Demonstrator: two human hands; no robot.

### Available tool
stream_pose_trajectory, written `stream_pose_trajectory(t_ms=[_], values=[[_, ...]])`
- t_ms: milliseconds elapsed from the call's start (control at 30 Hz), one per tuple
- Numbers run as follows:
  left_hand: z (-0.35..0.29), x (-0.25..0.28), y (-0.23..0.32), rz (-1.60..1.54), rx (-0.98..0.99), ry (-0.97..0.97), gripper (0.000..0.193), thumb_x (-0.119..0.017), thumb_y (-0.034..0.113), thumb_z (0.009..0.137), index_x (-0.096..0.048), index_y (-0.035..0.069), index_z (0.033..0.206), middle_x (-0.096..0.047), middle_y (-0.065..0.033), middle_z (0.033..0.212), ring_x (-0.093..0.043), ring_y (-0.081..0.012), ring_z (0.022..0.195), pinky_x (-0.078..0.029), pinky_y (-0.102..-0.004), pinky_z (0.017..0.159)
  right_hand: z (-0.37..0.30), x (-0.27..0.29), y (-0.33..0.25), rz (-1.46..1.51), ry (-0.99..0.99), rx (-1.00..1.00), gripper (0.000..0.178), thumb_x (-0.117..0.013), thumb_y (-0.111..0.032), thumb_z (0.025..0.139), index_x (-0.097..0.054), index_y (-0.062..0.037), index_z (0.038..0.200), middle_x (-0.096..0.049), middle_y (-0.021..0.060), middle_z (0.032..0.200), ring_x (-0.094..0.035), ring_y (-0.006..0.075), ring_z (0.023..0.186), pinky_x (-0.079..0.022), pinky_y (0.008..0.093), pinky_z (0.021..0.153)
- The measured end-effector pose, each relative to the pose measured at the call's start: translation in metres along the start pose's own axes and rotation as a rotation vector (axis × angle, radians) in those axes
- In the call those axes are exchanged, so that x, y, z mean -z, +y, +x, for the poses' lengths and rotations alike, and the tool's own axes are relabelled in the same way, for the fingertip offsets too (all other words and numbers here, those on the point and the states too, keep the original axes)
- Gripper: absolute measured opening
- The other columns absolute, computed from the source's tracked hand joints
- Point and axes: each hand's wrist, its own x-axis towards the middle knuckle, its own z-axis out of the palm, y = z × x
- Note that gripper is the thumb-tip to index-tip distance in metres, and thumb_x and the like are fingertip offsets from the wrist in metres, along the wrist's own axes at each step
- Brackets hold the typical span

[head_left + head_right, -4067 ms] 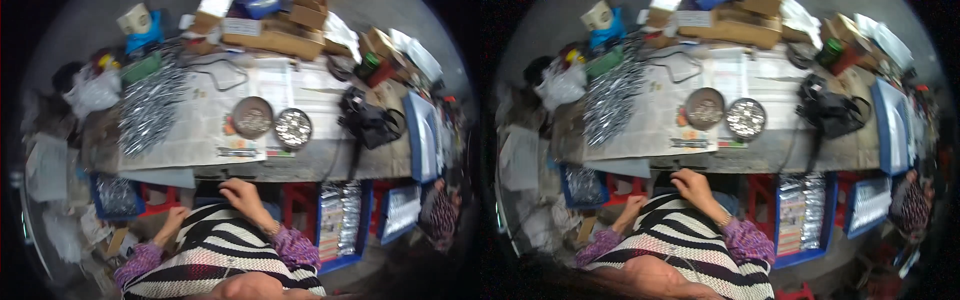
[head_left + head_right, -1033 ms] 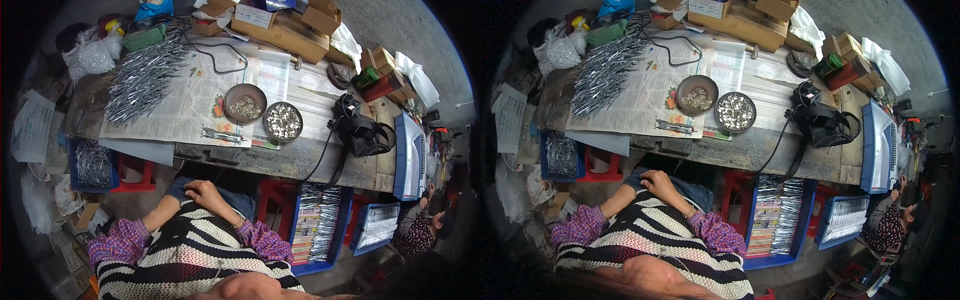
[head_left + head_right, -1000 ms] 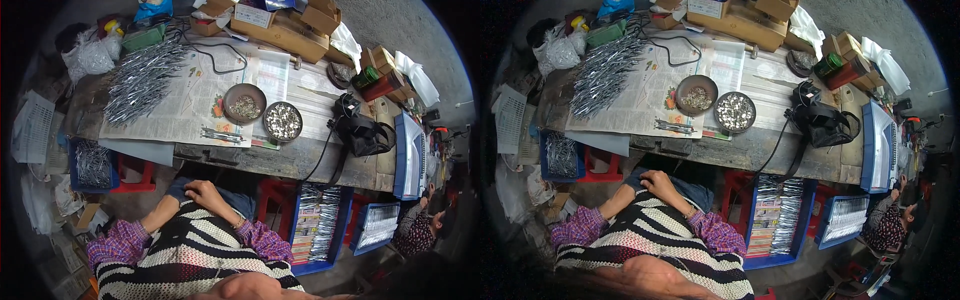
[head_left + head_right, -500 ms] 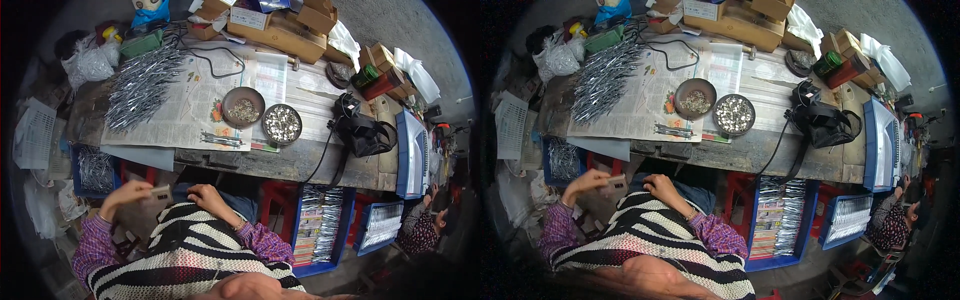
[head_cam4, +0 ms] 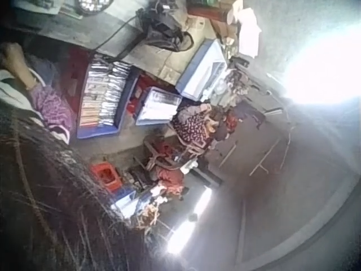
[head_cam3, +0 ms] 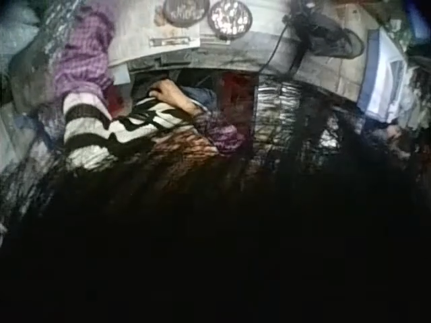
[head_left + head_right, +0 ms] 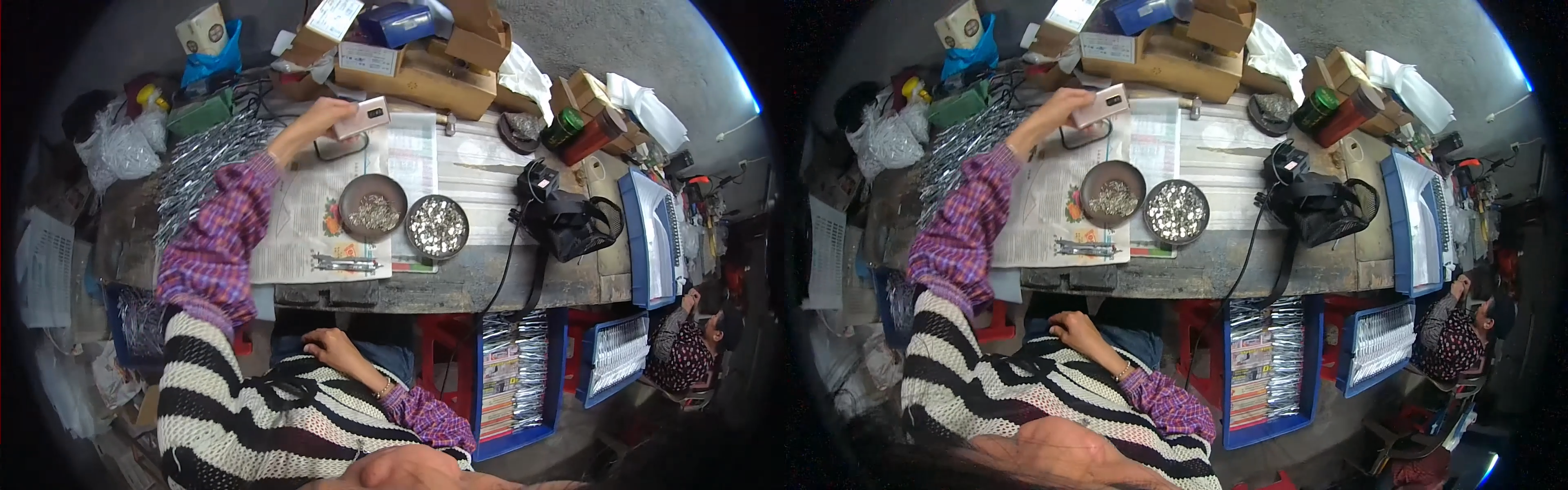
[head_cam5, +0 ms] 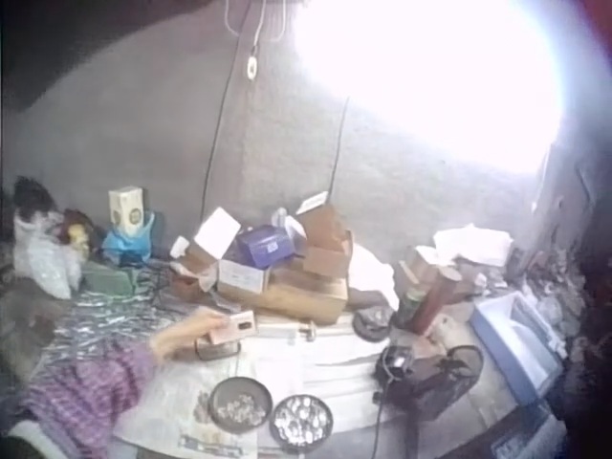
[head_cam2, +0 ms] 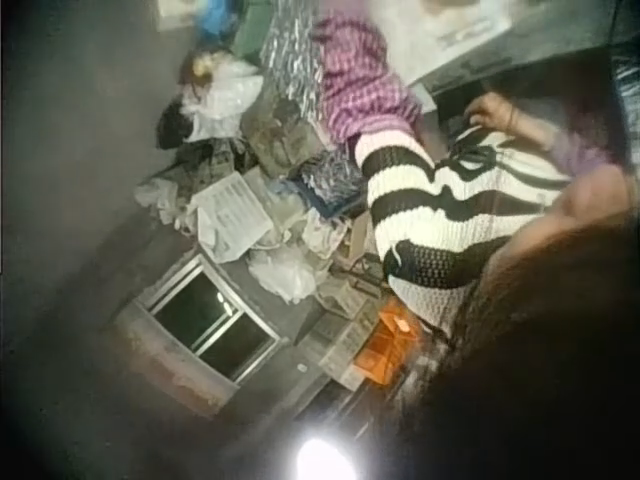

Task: Assembling small metal hardware components by sliding metal rings onto thin metal rods.

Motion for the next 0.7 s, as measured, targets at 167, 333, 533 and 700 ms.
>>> stream_pose_trajectory(t_ms=[167, 333, 533, 700], values=[[0.061, 0.013, 0.000, -0.067, 0.119, 0.058, 0.039, -0.054, 0.031, 0.089, -0.057, -0.007, 0.098, -0.062, -0.0116, 0.076, -0.060, -0.0182, 0.055, -0.051, -0.0286, 0.049, 0.006, 0.007, 0.001, -0.055, -0.071, -0.054, 0.024, -0.061, -0.014, 0.079, -0.063, -0.0006, 0.099, -0.064, 0.0189, 0.092, -0.062, 0.0318, 0.084, -0.049, 0.0365, 0.073], [0.079, 0.018, -0.008, -0.084, 0.156, 0.078, 0.037, -0.058, 0.030, 0.088, -0.057, -0.005, 0.099, -0.062, -0.0095, 0.076, -0.057, -0.0148, 0.052, -0.049, -0.0248, 0.042, 0.009, 0.013, 0.002, -0.029, -0.092, -0.174, 0.027, -0.058, -0.020, 0.083, -0.063, -0.0015, 0.101, -0.063, 0.0197, 0.094, -0.061, 0.0334, 0.087, -0.048, 0.0383, 0.076], [0.088, 0.014, -0.012, -0.052, 0.161, 0.268, 0.030, -0.055, 0.027, 0.089, -0.054, 0.000, 0.102, -0.059, -0.0091, 0.074, -0.055, -0.0130, 0.049, -0.047, -0.0240, 0.041, 0.014, 0.014, 0.007, -0.039, -0.130, -0.273, 0.029, -0.057, -0.025, 0.084, -0.063, -0.0030, 0.101, -0.063, 0.0200, 0.094, -0.060, 0.0345, 0.088, -0.047, 0.0390, 0.076], [0.088, 0.009, -0.013, 0.064, 0.135, 0.417, 0.028, -0.052, 0.019, 0.088, -0.053, -0.003, 0.105, -0.060, -0.0110, 0.079, -0.057, -0.0148, 0.049, -0.047, -0.0240, 0.041, 0.015, 0.014, 0.015, -0.044, -0.132, -0.272, 0.030, -0.057, -0.028, 0.085, -0.062, -0.0045, 0.103, -0.063, 0.0197, 0.094, -0.061, 0.0337, 0.087, -0.047, 0.0383, 0.075]])
